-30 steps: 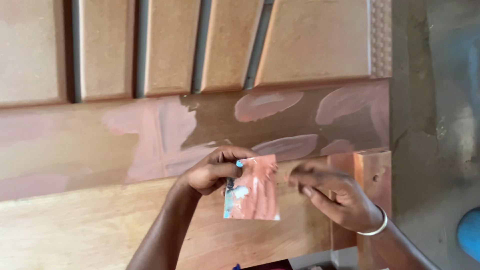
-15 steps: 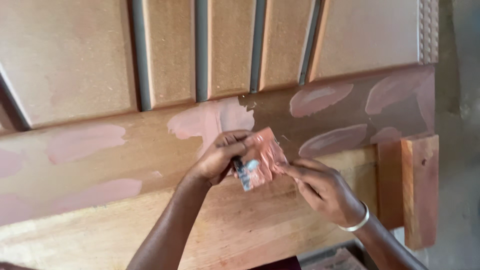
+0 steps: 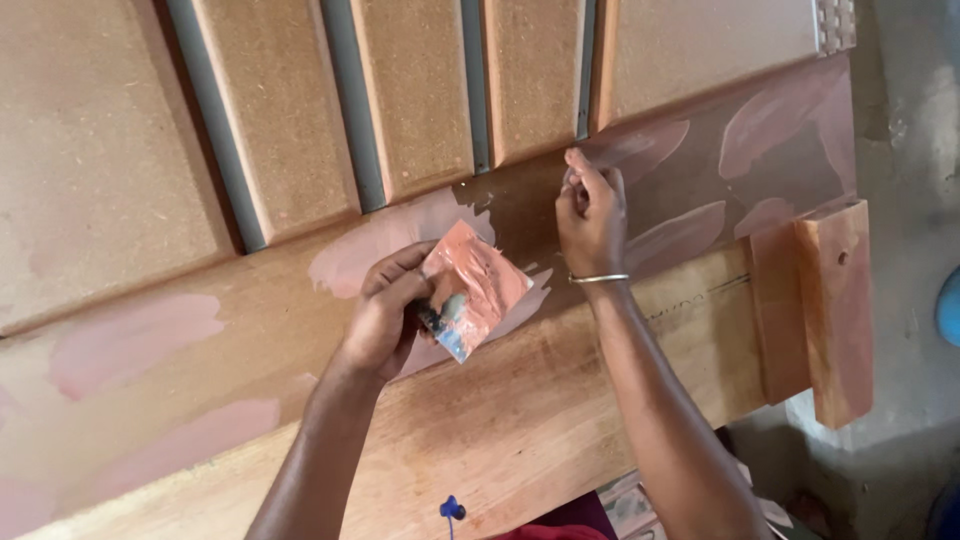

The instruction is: The person uses a putty knife to scoop pink wood filler from a plastic sheet and applies it to the gaps and edges of a wooden headboard. They repeatedly spread the filler into the grooves and along the frame, occasionally smoothing it with their fingers.

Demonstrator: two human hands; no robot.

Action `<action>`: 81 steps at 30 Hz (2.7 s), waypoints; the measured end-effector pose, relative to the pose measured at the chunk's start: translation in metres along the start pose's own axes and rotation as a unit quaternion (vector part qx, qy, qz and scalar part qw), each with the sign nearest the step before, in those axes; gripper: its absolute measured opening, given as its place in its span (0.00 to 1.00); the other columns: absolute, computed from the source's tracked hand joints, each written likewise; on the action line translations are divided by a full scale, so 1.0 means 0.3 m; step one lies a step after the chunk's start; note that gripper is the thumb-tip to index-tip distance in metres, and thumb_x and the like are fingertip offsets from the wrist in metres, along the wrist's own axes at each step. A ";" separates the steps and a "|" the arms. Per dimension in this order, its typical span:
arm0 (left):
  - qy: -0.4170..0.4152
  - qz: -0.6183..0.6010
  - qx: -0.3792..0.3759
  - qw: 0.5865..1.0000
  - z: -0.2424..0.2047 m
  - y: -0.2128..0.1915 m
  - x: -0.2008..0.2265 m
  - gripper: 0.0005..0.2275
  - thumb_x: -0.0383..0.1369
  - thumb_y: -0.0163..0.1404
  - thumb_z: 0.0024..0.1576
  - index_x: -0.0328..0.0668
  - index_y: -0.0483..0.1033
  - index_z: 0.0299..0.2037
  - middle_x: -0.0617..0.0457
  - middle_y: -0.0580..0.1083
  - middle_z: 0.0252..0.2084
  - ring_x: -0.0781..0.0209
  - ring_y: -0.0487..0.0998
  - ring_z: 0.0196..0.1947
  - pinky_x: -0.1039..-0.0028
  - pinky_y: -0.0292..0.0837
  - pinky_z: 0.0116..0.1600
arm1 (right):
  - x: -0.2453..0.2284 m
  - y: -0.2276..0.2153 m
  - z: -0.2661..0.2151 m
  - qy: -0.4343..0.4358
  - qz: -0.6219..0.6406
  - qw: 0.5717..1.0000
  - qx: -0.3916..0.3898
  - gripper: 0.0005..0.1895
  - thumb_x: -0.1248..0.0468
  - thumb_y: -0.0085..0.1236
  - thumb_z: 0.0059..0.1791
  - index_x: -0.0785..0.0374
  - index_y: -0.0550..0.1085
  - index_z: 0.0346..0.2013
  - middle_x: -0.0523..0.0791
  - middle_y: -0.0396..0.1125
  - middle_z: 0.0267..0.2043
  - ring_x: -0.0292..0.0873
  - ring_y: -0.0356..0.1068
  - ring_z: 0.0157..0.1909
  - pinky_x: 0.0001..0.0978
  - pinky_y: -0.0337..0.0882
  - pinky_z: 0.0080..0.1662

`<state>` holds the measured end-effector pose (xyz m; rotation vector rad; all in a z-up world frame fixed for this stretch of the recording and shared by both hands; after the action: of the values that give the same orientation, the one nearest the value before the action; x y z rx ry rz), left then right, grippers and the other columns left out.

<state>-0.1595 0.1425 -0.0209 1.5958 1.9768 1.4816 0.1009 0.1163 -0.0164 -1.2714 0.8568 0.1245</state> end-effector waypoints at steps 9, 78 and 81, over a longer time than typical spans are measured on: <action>-0.007 -0.011 0.023 1.000 -0.060 -0.080 0.014 0.19 0.24 0.39 0.55 0.26 0.74 0.55 0.50 0.78 0.35 0.68 0.76 0.25 0.79 0.71 0.26 | -0.137 0.171 -0.061 -0.089 -0.210 0.972 0.062 0.24 0.69 0.55 0.44 0.68 0.73 0.55 0.54 0.65 0.44 0.58 0.68 0.47 0.53 0.70 0.47; 0.039 -0.100 0.051 0.993 -0.350 -0.305 0.031 0.21 0.24 0.41 0.57 0.27 0.72 0.61 0.46 0.77 0.47 0.61 0.77 0.41 0.72 0.73 0.41 | -0.317 0.279 -0.201 -0.095 -0.086 0.992 0.013 0.23 0.71 0.51 0.49 0.71 0.71 0.59 0.56 0.66 0.44 0.55 0.70 0.46 0.48 0.72 0.48; 0.031 -0.094 0.059 0.993 -0.356 -0.320 0.016 0.21 0.24 0.40 0.55 0.27 0.72 0.59 0.47 0.78 0.46 0.63 0.78 0.41 0.73 0.74 0.43 | -0.394 0.350 -0.218 -0.138 -0.152 0.977 0.046 0.23 0.70 0.55 0.45 0.72 0.71 0.55 0.56 0.66 0.43 0.58 0.68 0.46 0.54 0.67 0.49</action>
<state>-0.2931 0.0946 -0.0426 1.3741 2.2177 1.3825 -0.0683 0.1375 -0.0277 -1.2477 0.4180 0.0151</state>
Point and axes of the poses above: each hand's wrist, its own z-axis towards the middle knuckle, its own y-axis out of the palm, x = y × z, the point moved 4 cm from there along z, towards the middle knuckle
